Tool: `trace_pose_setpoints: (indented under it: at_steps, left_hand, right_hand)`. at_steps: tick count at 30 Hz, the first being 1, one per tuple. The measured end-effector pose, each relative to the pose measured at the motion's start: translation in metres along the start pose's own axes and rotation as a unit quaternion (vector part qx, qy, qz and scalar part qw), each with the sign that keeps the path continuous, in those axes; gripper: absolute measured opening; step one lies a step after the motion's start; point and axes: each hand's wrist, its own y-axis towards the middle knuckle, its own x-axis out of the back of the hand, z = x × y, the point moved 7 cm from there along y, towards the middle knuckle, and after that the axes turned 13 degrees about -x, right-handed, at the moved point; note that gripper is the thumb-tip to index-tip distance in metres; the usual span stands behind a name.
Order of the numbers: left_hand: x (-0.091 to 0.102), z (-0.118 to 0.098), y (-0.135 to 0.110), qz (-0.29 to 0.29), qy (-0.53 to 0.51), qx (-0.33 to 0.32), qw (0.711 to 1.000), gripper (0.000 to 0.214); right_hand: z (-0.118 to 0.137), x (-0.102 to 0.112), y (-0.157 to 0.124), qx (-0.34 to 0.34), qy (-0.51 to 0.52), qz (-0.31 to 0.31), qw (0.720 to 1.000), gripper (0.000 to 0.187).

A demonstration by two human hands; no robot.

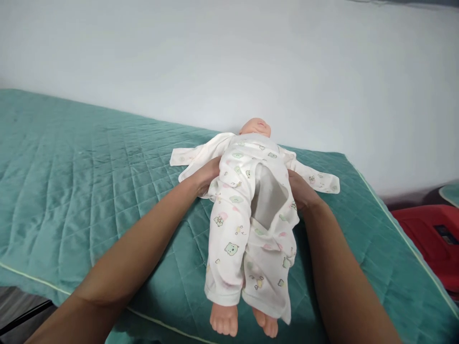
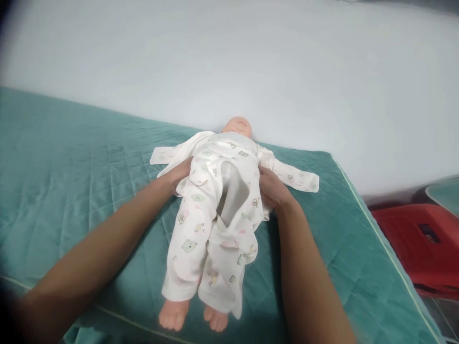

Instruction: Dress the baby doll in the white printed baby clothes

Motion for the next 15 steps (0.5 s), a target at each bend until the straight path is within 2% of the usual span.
trace_pose_setpoints:
  at_steps: [8, 15]
  left_hand:
    - [-0.0076, 0.0032, 0.0013, 0.016, -0.048, -0.005, 0.999, 0.039]
    - [-0.0053, 0.0045, 0.0008, 0.014, -0.009, 0.017, 1.0, 0.041]
  right_hand:
    - [0.0043, -0.0036, -0.0038, 0.016, 0.037, -0.01, 0.999, 0.036]
    - [0.0039, -0.0006, -0.0031, 0.036, 0.014, -0.014, 0.999, 0.041]
